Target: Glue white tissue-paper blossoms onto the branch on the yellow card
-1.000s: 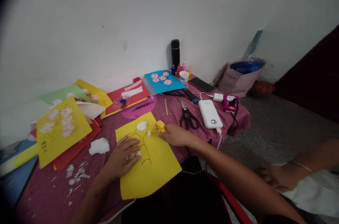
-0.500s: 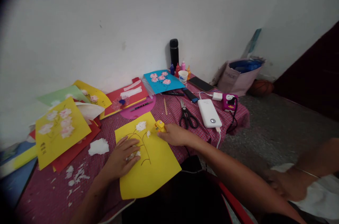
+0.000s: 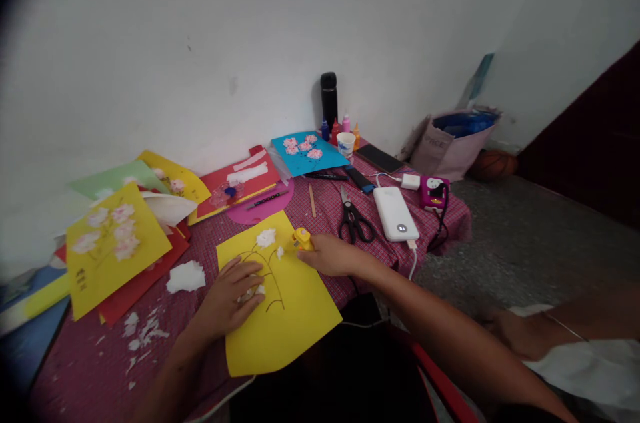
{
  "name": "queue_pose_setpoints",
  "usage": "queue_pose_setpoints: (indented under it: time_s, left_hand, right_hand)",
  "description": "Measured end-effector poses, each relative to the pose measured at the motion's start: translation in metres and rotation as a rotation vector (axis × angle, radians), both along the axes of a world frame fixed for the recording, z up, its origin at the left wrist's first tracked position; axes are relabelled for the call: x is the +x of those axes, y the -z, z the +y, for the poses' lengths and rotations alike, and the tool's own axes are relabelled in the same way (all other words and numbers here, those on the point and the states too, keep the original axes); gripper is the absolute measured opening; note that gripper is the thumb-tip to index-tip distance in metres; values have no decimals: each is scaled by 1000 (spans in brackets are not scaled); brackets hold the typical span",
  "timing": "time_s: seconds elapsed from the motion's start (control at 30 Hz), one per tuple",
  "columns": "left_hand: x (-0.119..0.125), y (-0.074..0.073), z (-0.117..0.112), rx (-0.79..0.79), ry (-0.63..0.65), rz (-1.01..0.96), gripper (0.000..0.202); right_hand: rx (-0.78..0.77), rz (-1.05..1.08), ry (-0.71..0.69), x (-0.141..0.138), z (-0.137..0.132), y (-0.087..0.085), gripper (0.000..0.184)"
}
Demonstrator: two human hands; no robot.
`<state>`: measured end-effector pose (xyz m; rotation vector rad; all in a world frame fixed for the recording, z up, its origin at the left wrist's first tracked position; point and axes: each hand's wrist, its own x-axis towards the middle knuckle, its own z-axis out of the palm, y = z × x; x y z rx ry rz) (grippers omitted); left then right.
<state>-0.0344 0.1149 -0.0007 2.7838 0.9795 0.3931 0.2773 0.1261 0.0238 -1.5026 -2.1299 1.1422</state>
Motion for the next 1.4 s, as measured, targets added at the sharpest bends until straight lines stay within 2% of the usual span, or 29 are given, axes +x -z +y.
queue_pose_setpoints:
  time_s: [0.53,1.1,1.4]
  left_hand:
    - [0,1,0,7,0,-1,23]
    - [-1,3,0,16,6,3,24]
    - [-1,1,0,9,-2,-5,25]
  right_hand:
    - [-12,-20,39,-3,2,-2,35]
    - [-8,5,-3,0,-1,3,35]
    - [-27,15,-3,0,-6,-4,35]
